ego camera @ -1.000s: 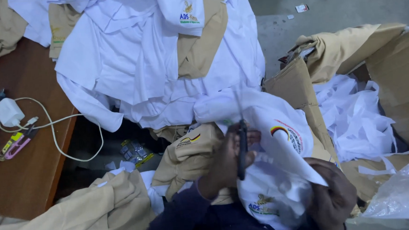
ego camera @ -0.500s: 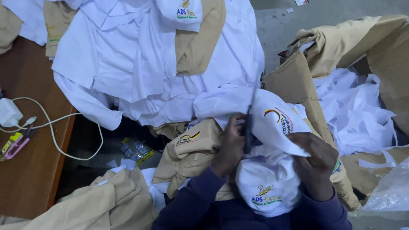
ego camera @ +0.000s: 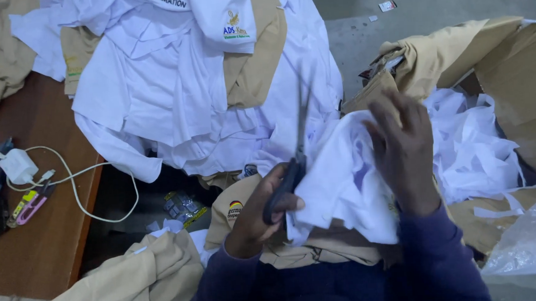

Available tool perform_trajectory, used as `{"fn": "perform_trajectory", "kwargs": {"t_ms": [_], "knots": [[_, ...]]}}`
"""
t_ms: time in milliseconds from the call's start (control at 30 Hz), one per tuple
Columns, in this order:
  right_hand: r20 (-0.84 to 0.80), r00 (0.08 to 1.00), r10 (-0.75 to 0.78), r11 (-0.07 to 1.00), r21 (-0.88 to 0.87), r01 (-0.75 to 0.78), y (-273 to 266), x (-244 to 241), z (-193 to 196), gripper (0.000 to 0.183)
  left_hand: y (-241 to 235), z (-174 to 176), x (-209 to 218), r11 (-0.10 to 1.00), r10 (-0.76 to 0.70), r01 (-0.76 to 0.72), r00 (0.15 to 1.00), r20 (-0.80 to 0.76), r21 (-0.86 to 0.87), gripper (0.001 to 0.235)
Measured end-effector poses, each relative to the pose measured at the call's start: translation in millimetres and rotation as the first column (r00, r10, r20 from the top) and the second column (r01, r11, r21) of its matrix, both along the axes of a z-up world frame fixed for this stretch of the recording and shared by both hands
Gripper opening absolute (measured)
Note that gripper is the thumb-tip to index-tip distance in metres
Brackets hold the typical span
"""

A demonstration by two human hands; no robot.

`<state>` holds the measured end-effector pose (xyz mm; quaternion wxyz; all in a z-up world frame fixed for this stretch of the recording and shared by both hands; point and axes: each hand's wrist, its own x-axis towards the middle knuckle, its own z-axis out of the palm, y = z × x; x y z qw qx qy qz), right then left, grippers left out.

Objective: Trimming excess fabric and threads from shirts using scissors in a factory setting.

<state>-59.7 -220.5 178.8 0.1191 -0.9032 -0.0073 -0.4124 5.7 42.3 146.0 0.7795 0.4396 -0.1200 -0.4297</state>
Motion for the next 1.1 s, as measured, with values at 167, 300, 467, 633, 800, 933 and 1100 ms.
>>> {"fn": "perform_trajectory", "kwargs": {"t_ms": [167, 300, 467, 633, 800, 933, 1100], "knots": [[-0.27, 0.88, 0.391, 0.736, 0.666, -0.122, 66, -85, -12, 0.024, 7, -35, 1, 0.976, 0.216, -0.216, 0.968, -0.125, 0.015, 0.065], [-0.341, 0.766, 0.545, 0.656, 0.742, -0.137, 95, -86, -71, 0.026, -1, -32, -14, 0.977, 0.083, -0.084, 0.996, 0.013, 0.197, 0.063], [-0.323, 0.946, 0.027, 0.846, 0.512, 0.151, 73, -97, -75, 0.036, 1, -48, -13, 0.943, -0.08, 0.018, 0.981, 0.174, 0.332, 0.054], [-0.29, 0.938, 0.192, 0.905, 0.421, -0.055, 77, -69, -73, 0.04, -1, -16, -29, 0.931, -0.1, 0.002, 0.964, 0.248, 0.366, 0.073], [-0.406, 0.775, 0.485, 0.693, 0.719, -0.056, 98, -34, -69, 0.057, -7, 3, -18, 0.84, 0.041, -0.371, 0.771, 0.635, 0.396, 0.104], [-0.389, 0.827, 0.405, 0.62, 0.782, 0.064, 96, -31, -106, 0.05, -18, -12, -6, 0.759, -0.072, -0.431, 0.689, 0.722, 0.487, 0.103], [-0.579, 0.804, 0.133, 0.826, 0.514, 0.233, 84, -32, -159, 0.02, -17, -71, 9, 0.809, 0.115, -0.376, 0.855, 0.506, 0.452, 0.061]]}}
